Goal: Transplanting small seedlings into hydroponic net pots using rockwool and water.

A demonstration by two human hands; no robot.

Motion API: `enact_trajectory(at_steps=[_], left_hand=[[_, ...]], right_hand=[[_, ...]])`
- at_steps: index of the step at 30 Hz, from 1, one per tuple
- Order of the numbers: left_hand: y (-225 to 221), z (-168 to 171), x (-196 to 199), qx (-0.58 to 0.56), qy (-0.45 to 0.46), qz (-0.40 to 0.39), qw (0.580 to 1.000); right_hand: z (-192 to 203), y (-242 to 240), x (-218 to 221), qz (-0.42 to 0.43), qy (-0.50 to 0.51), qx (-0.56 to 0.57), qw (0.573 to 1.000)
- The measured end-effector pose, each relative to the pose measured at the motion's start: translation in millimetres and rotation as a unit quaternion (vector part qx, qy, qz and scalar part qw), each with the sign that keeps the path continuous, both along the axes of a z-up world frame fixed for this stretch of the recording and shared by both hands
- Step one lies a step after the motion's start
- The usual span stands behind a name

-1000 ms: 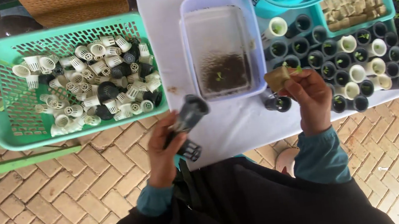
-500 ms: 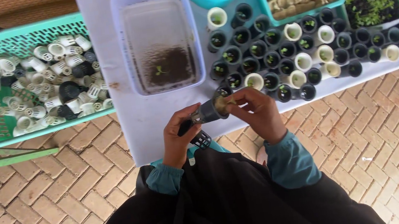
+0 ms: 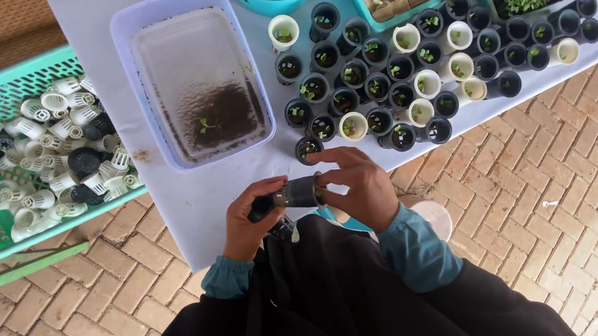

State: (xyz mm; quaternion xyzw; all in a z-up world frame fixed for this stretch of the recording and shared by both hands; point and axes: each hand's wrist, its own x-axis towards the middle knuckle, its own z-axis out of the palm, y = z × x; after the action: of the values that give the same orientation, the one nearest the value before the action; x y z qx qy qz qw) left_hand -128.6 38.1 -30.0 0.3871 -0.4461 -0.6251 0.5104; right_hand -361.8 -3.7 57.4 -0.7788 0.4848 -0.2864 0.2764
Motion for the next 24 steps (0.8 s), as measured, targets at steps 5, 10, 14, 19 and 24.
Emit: enact_trajectory(at_steps=[5,10,14,19,24], left_hand=[[-7,-2,16,0.032,0.023,0.006,0.999],[-16,5,26,0.037,0.025,0.007,0.999],[-16,2,30,0.039,0.000,-0.029,0.999],[-17,6,32,0.066,0.014,-0.026,0.997],[-16,5,33,0.065,0.014,-0.040,0.997]], right_hand=[[3,-4,12,-0.023,-0.039,-0.044,0.998],[6,-5,26,-0.036,-0.040,-0.026,0.998],[-1,-2,35,-0.028,0.049,-0.051,0.997],[-14,1,38,-0.047,-0.013,-0.016,0.999],[-19,-3,41,-0.014,0.029,0.008,0.999]])
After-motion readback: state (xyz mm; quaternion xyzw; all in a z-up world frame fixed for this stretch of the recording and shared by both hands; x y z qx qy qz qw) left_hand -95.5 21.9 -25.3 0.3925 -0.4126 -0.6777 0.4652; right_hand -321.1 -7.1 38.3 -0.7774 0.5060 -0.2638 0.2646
